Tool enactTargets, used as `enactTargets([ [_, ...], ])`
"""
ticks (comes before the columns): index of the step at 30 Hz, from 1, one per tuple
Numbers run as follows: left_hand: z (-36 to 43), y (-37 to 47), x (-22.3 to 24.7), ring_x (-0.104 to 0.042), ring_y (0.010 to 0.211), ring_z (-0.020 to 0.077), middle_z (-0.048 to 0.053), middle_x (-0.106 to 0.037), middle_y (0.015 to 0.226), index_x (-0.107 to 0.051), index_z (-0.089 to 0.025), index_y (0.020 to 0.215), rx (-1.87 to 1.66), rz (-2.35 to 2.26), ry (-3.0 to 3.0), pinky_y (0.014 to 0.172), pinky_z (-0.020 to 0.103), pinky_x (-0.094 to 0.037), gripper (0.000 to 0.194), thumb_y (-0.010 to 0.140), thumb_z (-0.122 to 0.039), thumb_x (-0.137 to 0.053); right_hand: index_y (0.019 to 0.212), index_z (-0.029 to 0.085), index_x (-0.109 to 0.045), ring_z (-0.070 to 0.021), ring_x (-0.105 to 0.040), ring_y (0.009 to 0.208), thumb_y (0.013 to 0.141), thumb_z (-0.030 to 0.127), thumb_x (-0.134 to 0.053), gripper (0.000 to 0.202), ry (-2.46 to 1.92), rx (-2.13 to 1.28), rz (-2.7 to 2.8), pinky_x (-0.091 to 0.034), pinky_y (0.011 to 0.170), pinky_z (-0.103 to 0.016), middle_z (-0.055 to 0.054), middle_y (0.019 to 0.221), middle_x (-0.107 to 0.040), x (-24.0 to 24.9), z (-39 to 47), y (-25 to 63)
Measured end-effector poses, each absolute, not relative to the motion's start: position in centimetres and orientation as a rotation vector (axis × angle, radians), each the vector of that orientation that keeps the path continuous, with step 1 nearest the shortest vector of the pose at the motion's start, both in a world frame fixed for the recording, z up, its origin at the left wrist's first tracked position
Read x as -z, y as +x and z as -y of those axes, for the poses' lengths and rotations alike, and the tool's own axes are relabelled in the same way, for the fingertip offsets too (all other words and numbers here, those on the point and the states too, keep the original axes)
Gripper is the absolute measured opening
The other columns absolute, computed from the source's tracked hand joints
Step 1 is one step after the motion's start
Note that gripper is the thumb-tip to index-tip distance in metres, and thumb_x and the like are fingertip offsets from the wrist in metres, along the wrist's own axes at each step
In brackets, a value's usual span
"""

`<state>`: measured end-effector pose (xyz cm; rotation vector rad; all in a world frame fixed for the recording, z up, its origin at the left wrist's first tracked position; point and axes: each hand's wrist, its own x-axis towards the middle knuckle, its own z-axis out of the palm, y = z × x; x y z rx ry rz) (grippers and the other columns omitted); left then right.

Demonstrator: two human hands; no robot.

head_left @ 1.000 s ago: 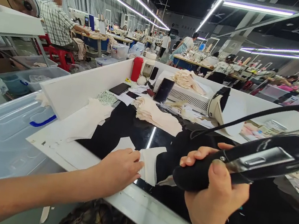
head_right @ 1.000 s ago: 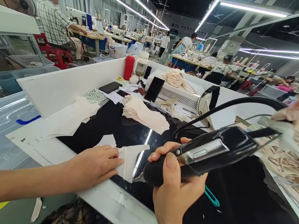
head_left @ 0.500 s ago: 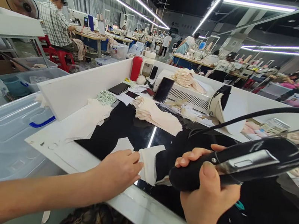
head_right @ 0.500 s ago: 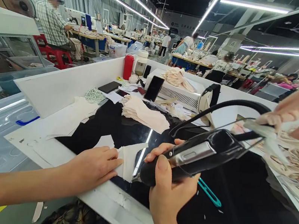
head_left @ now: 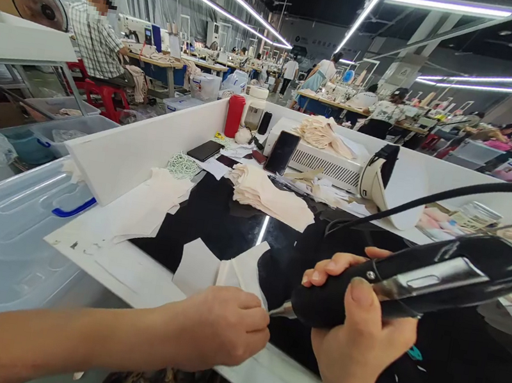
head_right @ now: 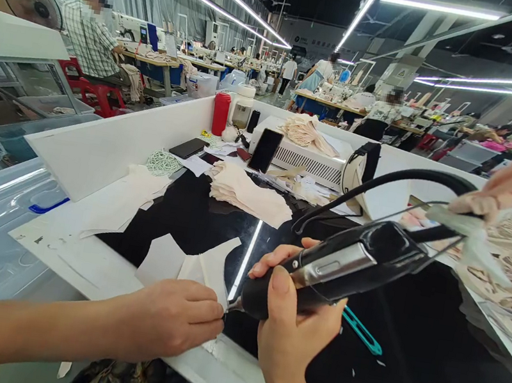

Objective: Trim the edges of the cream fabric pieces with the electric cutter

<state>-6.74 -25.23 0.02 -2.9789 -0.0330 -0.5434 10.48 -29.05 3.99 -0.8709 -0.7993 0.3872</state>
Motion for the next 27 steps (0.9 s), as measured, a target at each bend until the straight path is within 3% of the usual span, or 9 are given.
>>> enactTargets([
  [6, 24.1, -6.1, 1.4, -0.065, 0.086, 0.0173, 0.007, -0.067, 0.092, -0.068, -0.013, 0.091, 0.532, -0.028, -3.008, 0.086, 0.027, -0.056, 0.02, 0.102, -0.002, -0.055, 0.107, 0.025, -0.064, -0.015, -0.063, 0.055, 0.078, 0.038, -0.087, 0.04, -0.858, -0.401, 0.799, -0.056, 0.054, -0.031, 0.005, 0.074, -0.067, -3.9, 29.0, 10.5],
  [14, 23.1, -6.7, 1.5, -0.07, 0.096, 0.0175, 0.009, -0.073, 0.1, -0.07, -0.015, 0.111, 0.618, 0.043, -3.107, 0.092, 0.029, -0.06, 0.026, 0.11, -0.009, -0.045, 0.108, 0.026, -0.064, -0.0155, -0.062, 0.055, 0.077, 0.039, -0.087, 0.04, -0.851, -0.408, 0.81, -0.056, 0.053, -0.032, 0.005, 0.073, -0.067, -4.0, 29.2, 10.6],
  [27, 22.8, -7.0, 1.9, -0.07, 0.1, 0.0199, 0.01, -0.073, 0.103, -0.069, -0.01, 0.117, 0.618, 0.08, -3.071, 0.1, 0.032, -0.057, 0.025, 0.113, -0.019, -0.046, 0.107, 0.025, -0.065, -0.0155, -0.062, 0.055, 0.077, 0.039, -0.088, 0.041, -0.853, -0.409, 0.803, -0.057, 0.052, -0.031, 0.004, 0.073, -0.068, -4.1, 29.3, 10.5],
])
